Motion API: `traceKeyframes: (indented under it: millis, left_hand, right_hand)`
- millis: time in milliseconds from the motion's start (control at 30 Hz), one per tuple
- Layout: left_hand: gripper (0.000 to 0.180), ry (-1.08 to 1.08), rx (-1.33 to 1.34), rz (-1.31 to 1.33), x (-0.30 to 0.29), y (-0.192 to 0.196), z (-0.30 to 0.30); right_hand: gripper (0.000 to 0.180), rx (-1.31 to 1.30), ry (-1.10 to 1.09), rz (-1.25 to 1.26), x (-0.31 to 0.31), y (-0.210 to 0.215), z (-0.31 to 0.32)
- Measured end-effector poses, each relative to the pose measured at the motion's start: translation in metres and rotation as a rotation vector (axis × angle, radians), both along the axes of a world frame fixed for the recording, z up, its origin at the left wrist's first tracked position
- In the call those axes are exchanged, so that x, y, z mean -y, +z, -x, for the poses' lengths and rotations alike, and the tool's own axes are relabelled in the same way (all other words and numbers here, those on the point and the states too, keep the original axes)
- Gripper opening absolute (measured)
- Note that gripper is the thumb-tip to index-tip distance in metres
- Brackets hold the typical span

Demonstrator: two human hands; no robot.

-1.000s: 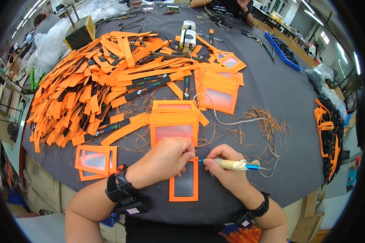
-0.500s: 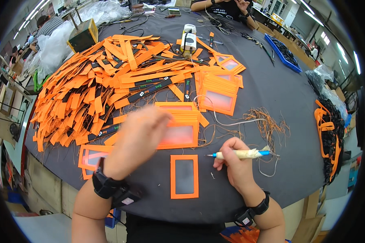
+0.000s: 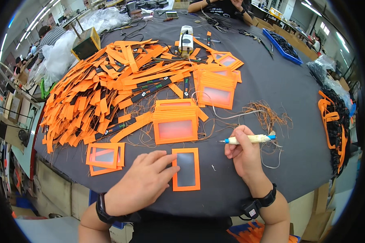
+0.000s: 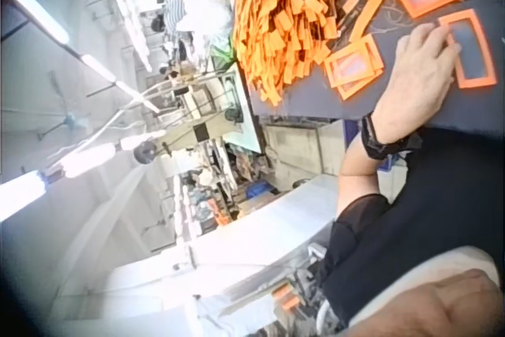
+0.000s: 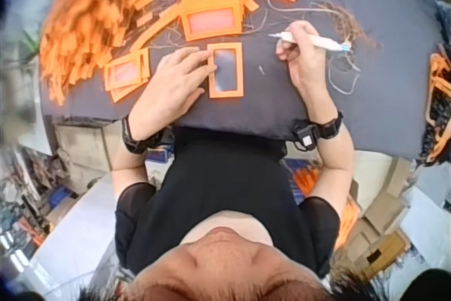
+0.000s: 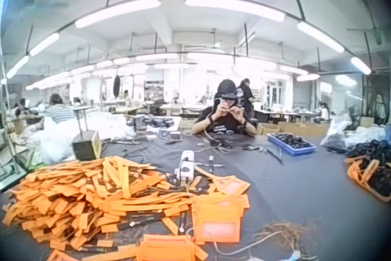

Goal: The person walks through a factory floor and sits at a workstation. They pick up orange plastic frames and a syringe-like tool, then apply a substance along the edges of the frames. The person repeatedly handles the frames and the tool, working on multiple units.

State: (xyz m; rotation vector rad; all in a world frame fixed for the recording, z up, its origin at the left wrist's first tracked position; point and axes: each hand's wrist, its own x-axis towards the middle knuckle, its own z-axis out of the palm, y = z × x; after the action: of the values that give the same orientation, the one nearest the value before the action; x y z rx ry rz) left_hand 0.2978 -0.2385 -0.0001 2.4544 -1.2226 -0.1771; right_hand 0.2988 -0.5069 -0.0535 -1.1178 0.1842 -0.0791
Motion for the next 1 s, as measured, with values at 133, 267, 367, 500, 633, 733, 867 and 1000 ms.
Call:
traceKeyframes:
  millis: [133,267,367,500,633,733,867,1000]
  left_hand:
    - [0.051,-0.002,0.018,-0.016,0.006,-0.008,0.014]
    - [0.043,-0.003,0.188,-0.057,0.010,-0.029,0.020]
    - [0.028,-0.066,0.390,-0.059,0.013,-0.023,0.028]
    - [0.022,-0.009,0.504,0.139,-0.017,-0.005,0.027]
    - [0.021,0.407,0.444,0.323,-0.075,-0.004,0.021]
    - [0.029,0.652,0.339,0.312,-0.133,-0.014,0.014]
    - [0.032,0.686,0.429,-0.049,-0.143,-0.006,-0.002]
    - [0.037,0.400,0.273,0.125,-0.063,0.005,-0.032]
  right_hand:
    - [0.015,0.017,-0.005,-0.019,0.001,0.001,0.001]
    - [0.015,0.016,-0.013,-0.021,-0.002,0.005,0.000]
    - [0.014,0.060,-0.048,-0.029,0.000,0.004,0.000]
    - [0.016,0.066,-0.096,-0.033,0.002,0.008,0.003]
    - [0.016,0.045,-0.102,-0.029,0.002,0.007,0.004]
    - [0.016,0.027,-0.053,-0.043,0.000,0.009,0.003]
    - [0.016,0.023,-0.031,-0.053,0.002,0.010,0.002]
    - [0.016,0.039,-0.056,-0.024,0.005,0.006,0.000]
